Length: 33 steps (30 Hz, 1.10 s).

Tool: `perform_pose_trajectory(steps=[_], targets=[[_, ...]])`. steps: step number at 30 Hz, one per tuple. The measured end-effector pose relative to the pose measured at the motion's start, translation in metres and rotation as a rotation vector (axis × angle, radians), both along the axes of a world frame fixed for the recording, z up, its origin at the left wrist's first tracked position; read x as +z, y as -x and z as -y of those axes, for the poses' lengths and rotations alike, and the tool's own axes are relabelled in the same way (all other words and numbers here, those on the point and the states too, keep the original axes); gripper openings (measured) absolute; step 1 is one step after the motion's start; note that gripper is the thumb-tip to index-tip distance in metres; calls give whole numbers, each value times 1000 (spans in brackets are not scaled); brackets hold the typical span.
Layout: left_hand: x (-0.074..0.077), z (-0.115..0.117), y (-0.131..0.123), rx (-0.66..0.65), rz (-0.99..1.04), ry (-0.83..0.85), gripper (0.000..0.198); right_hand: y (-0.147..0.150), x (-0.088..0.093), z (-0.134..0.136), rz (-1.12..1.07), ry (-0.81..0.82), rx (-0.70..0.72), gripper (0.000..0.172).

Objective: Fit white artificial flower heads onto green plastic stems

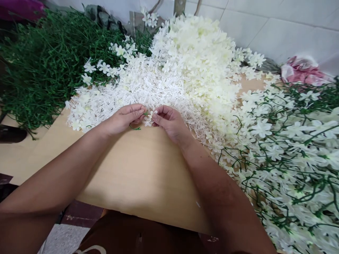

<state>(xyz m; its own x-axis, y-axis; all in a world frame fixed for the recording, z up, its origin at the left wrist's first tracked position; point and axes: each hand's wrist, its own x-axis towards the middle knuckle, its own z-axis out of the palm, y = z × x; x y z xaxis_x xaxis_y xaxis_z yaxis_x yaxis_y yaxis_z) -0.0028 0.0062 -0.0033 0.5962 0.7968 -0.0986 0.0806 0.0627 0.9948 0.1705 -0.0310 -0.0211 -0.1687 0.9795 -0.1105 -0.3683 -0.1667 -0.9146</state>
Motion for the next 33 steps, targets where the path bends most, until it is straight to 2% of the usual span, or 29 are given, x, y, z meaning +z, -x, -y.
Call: perform_pose_trajectory(steps=[3,13,24,33], targets=[[-2,0,-1,-3,35,-11,53,1,-2,0,-7,-15,-6,37],[1,1,-6,25,-8,-28,58,3,1,1,-5,-16,-78,36],[0,1,-6,42,-61,-67,49,2,0,-1,98,-56,-85,43],[2,2,-9,102,-97,-47,31,1,4,1,387,-246,-115,44]])
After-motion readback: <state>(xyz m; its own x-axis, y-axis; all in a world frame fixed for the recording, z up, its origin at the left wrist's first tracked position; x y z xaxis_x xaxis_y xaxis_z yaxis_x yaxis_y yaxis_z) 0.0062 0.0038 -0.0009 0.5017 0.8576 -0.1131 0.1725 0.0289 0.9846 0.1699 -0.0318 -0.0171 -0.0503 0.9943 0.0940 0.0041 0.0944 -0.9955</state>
